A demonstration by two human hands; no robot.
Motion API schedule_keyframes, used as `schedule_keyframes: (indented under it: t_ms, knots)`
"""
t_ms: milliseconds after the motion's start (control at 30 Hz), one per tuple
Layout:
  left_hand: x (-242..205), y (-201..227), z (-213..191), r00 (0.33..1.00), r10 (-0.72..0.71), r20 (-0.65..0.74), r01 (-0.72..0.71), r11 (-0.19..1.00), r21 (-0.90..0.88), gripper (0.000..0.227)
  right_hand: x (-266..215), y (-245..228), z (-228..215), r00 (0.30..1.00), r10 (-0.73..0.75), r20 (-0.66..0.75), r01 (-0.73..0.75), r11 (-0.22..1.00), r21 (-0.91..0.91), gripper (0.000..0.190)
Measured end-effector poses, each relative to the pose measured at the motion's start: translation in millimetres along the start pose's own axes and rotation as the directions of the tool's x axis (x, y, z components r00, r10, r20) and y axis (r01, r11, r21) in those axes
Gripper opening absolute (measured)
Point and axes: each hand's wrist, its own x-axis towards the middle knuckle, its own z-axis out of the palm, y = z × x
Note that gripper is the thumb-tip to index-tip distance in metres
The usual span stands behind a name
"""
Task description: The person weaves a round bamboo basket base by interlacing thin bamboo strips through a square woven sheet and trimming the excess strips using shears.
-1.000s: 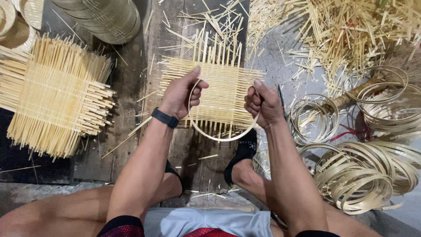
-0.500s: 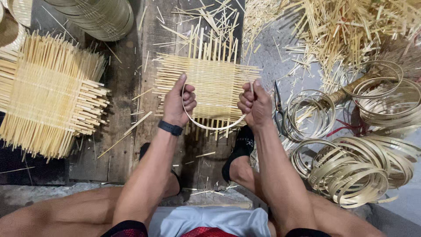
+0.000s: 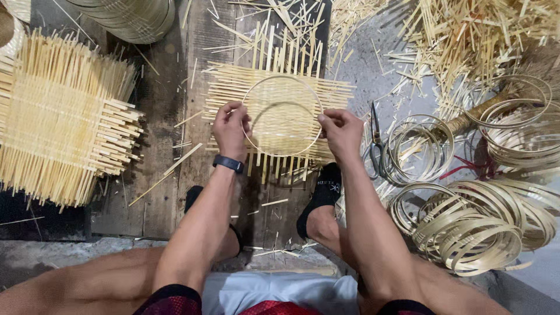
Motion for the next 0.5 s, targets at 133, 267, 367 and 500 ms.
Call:
schedule_keyframes:
  t_ms: [133,267,367,500]
  knots:
    - [42,-24,-27,0.946,0.306,0.111,-0.283,0.604,0.745,0.014,19,26,18,0.986,-0.144,-0.082,0.118,0.958,-0.263,0.025]
    - [52,-24,-24,0.98,0.183,0.074,-0.168,0.58,0.797,0.018,13,34,30,0.948,-0.286,-0.139,0.196,0.87,-0.453,0.026]
    - [50,-18,-25,0.982,0.182,0.048,-0.147,0.58,0.801,0.022,11,32,30,0.961,-0.232,-0.15,0.134,0.866,-0.481,0.023]
    - [51,-8,-25,0.985,0.119,0.123,-0.17,0.6,0.782,0.022,13,32,28,0.959,-0.245,-0.144,0.141,0.85,-0.508,0.022]
